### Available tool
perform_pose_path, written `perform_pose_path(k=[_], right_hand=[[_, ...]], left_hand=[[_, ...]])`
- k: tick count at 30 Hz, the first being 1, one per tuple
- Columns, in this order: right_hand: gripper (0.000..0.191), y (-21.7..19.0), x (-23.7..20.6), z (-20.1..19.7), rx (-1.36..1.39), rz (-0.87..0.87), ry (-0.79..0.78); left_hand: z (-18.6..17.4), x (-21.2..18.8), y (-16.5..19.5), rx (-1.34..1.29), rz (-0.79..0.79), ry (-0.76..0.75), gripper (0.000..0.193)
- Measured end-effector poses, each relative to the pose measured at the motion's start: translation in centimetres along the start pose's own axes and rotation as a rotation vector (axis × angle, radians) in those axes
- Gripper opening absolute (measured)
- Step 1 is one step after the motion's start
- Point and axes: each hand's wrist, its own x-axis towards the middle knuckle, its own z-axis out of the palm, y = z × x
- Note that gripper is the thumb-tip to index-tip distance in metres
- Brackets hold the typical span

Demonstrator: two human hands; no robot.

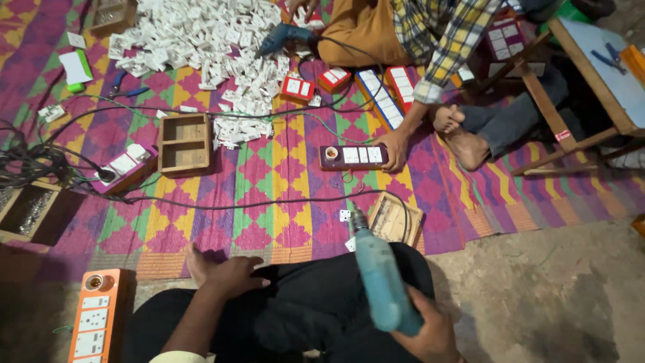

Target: The person assembles an orange power strip by hand, inserting white socket modules into the wooden base. They use a power drill to secure the components with screws. The person then hands the completed unit to a coworker.

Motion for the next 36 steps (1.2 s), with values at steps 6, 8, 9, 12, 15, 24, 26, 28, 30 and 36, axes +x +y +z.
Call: perform_pose_path(k=[6,8,9,12,15,24,26,28,30,36], right_hand=[[0.047,3.4,-3.6,-6.5,0.717,0.351,-0.288],[0.050,2.8,-3.9,-6.9,1.248,0.368,-0.264],[0.051,2.2,-3.7,-6.4,1.475,0.367,-0.268],[0.055,-1.0,-3.3,-5.0,1.789,0.349,-0.276],[0.059,-3.4,-2.8,-5.7,1.853,0.332,-0.278],[0.069,-4.0,-3.4,-8.4,1.969,0.272,-0.204],[0.066,-3.7,-3.5,-8.3,2.050,0.251,-0.191],[0.070,-3.2,-3.7,-8.3,2.083,0.221,-0.126],[0.074,-2.5,-3.7,-8.5,2.090,0.188,-0.075],[0.093,-0.5,-4.1,-9.1,2.169,0.152,-0.077]], left_hand=[[-0.3,-1.7,0.5,0.033,-0.017,-0.017,0.074],[-0.4,-1.7,0.6,0.005,-0.020,-0.034,0.074],[-0.4,-1.5,0.7,-0.004,-0.013,-0.034,0.075],[-0.2,-1.5,0.5,0.009,0.003,-0.031,0.075],[0.3,-1.2,0.6,0.061,0.055,-0.006,0.075],[0.8,-0.3,2.1,-0.032,-0.052,-0.020,0.080],[1.0,-0.3,2.1,-0.011,-0.046,-0.027,0.080],[1.0,0.3,2.1,0.011,-0.043,-0.043,0.080],[1.1,0.7,2.0,-0.022,-0.042,-0.045,0.080],[1.4,1.6,1.9,-0.027,-0.060,-0.051,0.080]])
